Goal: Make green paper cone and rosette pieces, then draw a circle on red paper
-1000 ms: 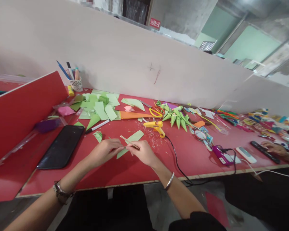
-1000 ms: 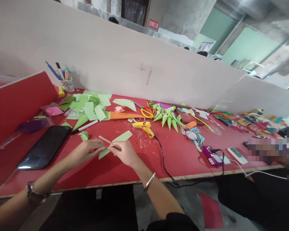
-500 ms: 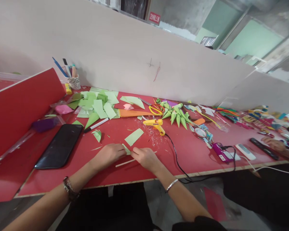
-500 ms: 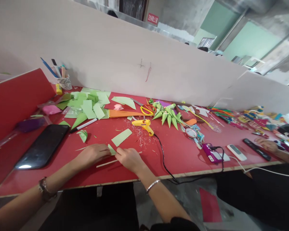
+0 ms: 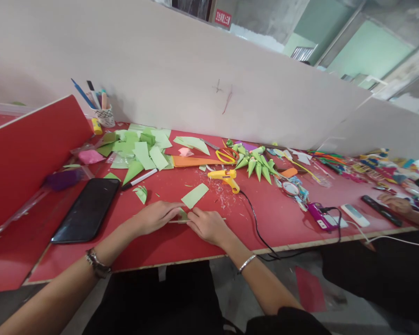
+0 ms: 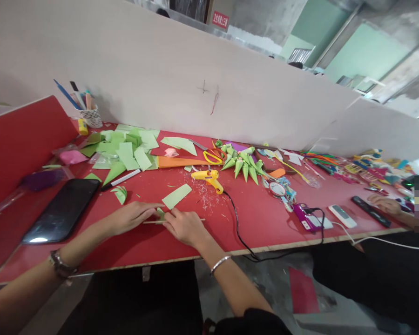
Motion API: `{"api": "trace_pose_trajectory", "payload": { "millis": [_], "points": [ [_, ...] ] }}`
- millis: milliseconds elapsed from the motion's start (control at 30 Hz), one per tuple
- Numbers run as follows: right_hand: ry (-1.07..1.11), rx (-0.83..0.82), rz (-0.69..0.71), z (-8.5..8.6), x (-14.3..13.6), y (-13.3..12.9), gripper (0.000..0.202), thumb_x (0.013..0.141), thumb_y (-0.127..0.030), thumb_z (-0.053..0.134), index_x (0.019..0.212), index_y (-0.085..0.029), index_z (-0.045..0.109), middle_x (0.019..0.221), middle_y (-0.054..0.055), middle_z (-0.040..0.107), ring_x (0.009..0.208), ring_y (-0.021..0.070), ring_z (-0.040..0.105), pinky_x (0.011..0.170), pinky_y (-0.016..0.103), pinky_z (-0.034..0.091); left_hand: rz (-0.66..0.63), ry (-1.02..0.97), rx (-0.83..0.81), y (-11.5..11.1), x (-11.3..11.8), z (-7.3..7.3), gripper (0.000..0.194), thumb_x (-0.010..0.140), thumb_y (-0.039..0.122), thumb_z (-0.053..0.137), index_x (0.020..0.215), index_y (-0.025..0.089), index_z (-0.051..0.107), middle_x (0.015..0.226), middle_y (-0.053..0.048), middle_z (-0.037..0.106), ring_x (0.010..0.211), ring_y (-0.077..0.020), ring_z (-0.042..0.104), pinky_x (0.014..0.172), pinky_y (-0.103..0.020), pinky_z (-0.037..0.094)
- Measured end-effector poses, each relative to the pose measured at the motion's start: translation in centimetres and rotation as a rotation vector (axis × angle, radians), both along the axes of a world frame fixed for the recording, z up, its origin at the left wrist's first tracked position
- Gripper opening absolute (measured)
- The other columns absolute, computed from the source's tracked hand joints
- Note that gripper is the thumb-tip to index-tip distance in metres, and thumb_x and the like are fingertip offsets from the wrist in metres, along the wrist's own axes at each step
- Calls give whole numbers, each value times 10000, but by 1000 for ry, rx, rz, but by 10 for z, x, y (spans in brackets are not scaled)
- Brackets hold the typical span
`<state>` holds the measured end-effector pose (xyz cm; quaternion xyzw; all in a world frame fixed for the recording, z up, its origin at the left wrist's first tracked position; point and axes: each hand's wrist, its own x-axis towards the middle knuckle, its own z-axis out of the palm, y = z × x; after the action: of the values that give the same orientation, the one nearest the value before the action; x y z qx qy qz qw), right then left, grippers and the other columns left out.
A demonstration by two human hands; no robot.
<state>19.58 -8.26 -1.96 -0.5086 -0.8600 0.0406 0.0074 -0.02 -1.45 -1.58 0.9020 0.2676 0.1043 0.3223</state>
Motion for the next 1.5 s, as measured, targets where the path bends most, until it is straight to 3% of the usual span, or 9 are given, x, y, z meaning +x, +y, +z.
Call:
{"api": "trace_pose_trajectory", "payload": {
  "millis": [100, 233, 333, 433, 533, 700, 1000, 1300, 1500],
  "points": [
    [-79, 2, -27, -3, -3, 2, 383, 916, -446, 250, 1078, -191, 484, 933, 85, 583, 676, 177, 590, 515, 255, 367, -28, 62, 169, -1, 3, -4, 294, 873, 406, 404, 1002, 214, 586, 882, -20, 667, 788, -141, 609, 676, -219, 413],
    [-99, 11, -25, -7, -5, 4, 396, 880, -486, 341, 1102, -180, 459, 957, 89, 569, 676, 197, 595, 505, 269, 392, -84, 99, 551, -9, 6, -13, 274, 898, 293, 377, 771, 171, 587, 649, -17, 601, 603, -132, 546, 581, -245, 371],
    [-3, -25, -17, -7, -1, 5, 346, 858, -431, 441, 1083, -170, 473, 972, 85, 561, 752, 191, 591, 556, 264, 422, -127, 86, 704, -16, 8, -16, 228, 889, 220, 395, 758, 160, 571, 665, -22, 593, 586, -137, 525, 561, -263, 364],
    [186, -47, 5, -7, 5, 7, 274, 862, -299, 478, 1111, -185, 470, 1014, 68, 558, 909, 169, 554, 687, 247, 437, -91, 88, 772, -19, 11, -18, 189, 878, 187, 411, 817, 155, 588, 708, -34, 603, 594, -141, 531, 532, -260, 358],
    [313, -59, 46, -8, 9, 11, 225, 852, -231, 502, 1072, -186, 510, 996, 49, 568, 951, 151, 519, 769, 237, 422, -21, 83, 748, -19, 12, -22, 226, 889, 200, 393, 813, 155, 601, 702, -33, 589, 584, -120, 524, 506, -235, 345],
    [386, -105, 127, -12, 13, 19, 157, 857, -272, 504, 921, -154, 585, 911, 46, 580, 890, 128, 520, 755, 215, 415, 22, 45, 630, -19, 10, -29, 225, 882, 290, 423, 863, 186, 622, 784, -33, 615, 661, -114, 552, 542, -207, 372],
    [35, 114, 228, -16, 5, 17, 220, 898, -192, 413, 786, -142, 595, 776, 48, 575, 758, 147, 519, 621, 240, 389, 165, 30, 430, -26, 12, -23, 204, 847, 347, 476, 890, 186, 594, 848, -36, 632, 788, -161, 562, 654, -253, 420],
    [66, 187, 236, -24, 3, 15, 274, 922, -174, 346, 815, -141, 596, 799, 64, 575, 781, 154, 510, 680, 267, 401, 110, 151, 719, -33, 9, -20, 188, 865, 153, 427, 873, 178, 614, 744, -37, 605, 680, -138, 535, 562, -242, 356],
    [190, 167, 201, -25, 7, 13, 263, 928, -209, 341, 949, -159, 598, 809, 46, 591, 788, 135, 520, 700, 240, 402, 157, 70, 640, -29, 6, -23, 213, 883, 220, 417, 861, 193, 627, 729, -26, 606, 677, -137, 538, 563, -240, 358]
  ]
}}
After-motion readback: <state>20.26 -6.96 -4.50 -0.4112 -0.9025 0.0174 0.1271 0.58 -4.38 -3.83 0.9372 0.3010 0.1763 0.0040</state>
